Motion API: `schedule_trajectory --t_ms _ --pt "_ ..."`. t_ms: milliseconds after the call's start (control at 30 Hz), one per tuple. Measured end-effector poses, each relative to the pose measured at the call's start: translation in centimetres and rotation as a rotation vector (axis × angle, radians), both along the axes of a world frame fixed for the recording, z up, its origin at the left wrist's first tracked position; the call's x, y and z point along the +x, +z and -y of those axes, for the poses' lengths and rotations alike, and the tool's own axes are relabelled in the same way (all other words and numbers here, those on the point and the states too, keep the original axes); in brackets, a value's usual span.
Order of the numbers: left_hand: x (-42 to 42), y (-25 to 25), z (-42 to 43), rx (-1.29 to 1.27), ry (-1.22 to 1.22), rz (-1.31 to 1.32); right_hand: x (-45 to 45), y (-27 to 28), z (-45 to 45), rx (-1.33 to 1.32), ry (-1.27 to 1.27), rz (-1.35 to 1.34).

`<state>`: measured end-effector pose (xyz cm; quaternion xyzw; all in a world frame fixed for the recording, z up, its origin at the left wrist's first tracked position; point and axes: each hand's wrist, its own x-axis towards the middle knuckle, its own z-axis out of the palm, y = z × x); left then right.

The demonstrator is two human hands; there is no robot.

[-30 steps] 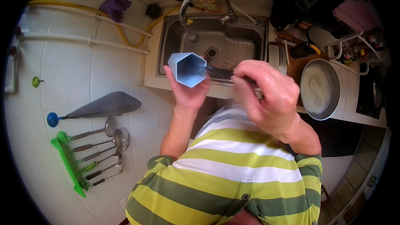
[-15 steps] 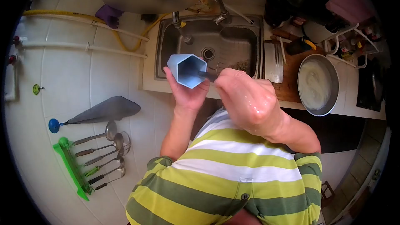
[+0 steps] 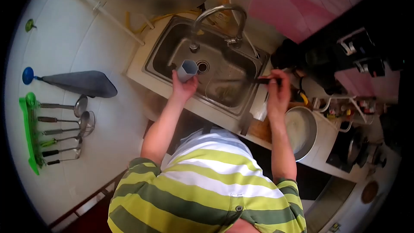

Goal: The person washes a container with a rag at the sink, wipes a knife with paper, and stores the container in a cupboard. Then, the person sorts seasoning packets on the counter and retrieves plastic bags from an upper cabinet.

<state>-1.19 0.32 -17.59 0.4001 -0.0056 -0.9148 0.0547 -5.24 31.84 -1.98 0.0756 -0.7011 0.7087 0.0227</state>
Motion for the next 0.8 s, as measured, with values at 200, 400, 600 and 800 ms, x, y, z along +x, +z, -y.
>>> schedule_trajectory --t_ms 200,400,600,800 --pt "-2.8 -10.3 2.6 0.124 0.112 -0.057 -5.3 -9.2 6.5 0.449 0.143 0.003" --pt "-7.9 -14.1 4.2 0.238 0.066 0.192 -11.6 -14.8 13.5 0.896 0.179 0.175" --pt "-11.1 -14.0 5.0 0.311 0.011 0.107 -14.7 -17.6 18.0 1.081 0.091 0.224" --pt "-12.7 -14.2 6.3 0.379 -0.124 0.117 -13.5 -16.9 17.9 1.060 0.084 0.241"
